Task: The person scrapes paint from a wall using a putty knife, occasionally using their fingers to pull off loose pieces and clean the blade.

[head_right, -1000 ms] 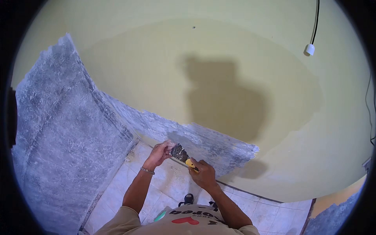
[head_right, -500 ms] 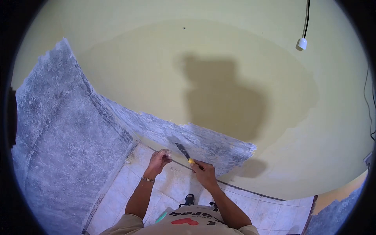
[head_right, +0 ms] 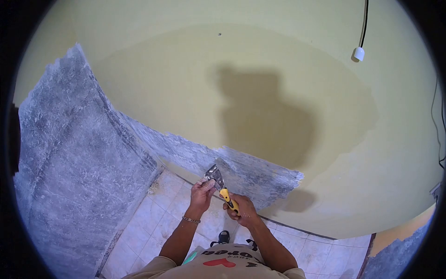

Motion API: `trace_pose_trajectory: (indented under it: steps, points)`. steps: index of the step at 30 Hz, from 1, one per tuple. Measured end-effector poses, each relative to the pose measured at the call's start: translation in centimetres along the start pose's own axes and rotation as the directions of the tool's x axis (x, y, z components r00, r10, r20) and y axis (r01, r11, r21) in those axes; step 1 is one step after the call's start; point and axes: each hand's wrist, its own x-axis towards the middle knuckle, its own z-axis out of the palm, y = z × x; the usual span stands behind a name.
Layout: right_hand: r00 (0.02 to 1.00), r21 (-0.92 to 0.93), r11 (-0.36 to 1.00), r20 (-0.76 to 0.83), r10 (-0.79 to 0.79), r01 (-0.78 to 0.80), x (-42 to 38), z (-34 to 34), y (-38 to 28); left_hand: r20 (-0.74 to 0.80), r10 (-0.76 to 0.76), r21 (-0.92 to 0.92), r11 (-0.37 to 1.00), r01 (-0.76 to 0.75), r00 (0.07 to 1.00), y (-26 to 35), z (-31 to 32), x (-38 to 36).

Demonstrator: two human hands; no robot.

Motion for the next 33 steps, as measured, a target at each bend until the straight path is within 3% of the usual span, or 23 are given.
trace_pose_trajectory:
  steps: [4, 7, 8, 9, 11, 15, 17, 19, 21, 22, 24, 31, 33]
  points:
    - [1.0, -0.027, 1.0, -0.001, 0.007, -0.007, -0.4, 0.1, -0.2, -0.166, 0.053, -0.017, 0.998, -0.056, 0.985, 1.8, -0.7, 1.6]
    - [1.0, 0.02, 0.999, 0.012, 0.028, -0.028, -0.5, 0.0, -0.2, -0.122, 0.138, -0.084, 0.985, -0.149, 0.983, 1.8, -2.6, 3.3]
    - [1.0, 0.011, 1.0, 0.011, 0.022, -0.023, -0.6, 0.0, -0.3, -0.011, 0.134, -0.164, 0.977, -0.134, 0.991, 1.6, -3.1, 3.6]
    - [1.0, 0.002, 1.0, 0.01, 0.016, -0.017, -0.6, 0.0, -0.4, -0.009, 0.134, -0.163, 0.978, -0.134, 0.991, 2.0, -1.8, 2.9]
    - [1.0, -0.003, 1.0, 0.011, 0.022, -0.022, -0.7, 0.1, -0.5, -0.039, 0.031, -0.011, 0.999, -0.031, 0.999, 3.0, 1.4, 0.7]
    - [1.0, -0.027, 0.999, -0.001, 0.026, -0.026, -0.4, -0.1, -0.3, -0.097, 0.066, 0.074, 0.996, -0.059, 0.993, 2.3, -0.1, 2.4]
    - [1.0, -0.018, 1.0, 0.009, 0.018, -0.018, -0.6, 0.0, -0.4, -0.086, 0.195, -0.061, 0.978, -0.201, 0.977, 2.5, -1.6, 3.7]
    - [1.0, -0.01, 1.0, 0.019, 0.006, -0.006, -0.7, 0.0, -0.7, -0.027, 0.237, -0.074, 0.968, -0.238, 0.971, 3.2, -0.5, 3.1]
    - [1.0, -0.011, 1.0, 0.001, 0.025, -0.025, -0.6, 0.0, -0.7, -0.066, 0.146, 0.137, 0.981, -0.136, 0.987, 3.6, 1.4, 1.5]
    - [1.0, -0.011, 1.0, 0.002, 0.028, -0.028, -0.6, 0.0, -0.6, -0.068, 0.145, 0.137, 0.981, -0.135, 0.987, 3.3, 1.4, 1.4]
    - [0.999, -0.025, 0.999, -0.018, 0.045, -0.045, -0.5, 0.0, -0.5, 0.019, 0.185, 0.347, 0.92, -0.18, 0.983, 2.7, 1.2, 1.4]
    - [0.999, -0.001, 0.999, 0.019, 0.049, -0.049, -0.9, 0.3, -0.7, 0.098, 0.368, 0.303, 0.874, -0.38, 0.925, 1.7, -2.1, 3.9]
    - [1.0, -0.017, 1.0, 0.002, 0.023, -0.023, -0.8, 0.4, -0.7, 0.067, 0.336, 0.11, 0.933, -0.342, 0.94, 2.3, -2.4, 4.2]
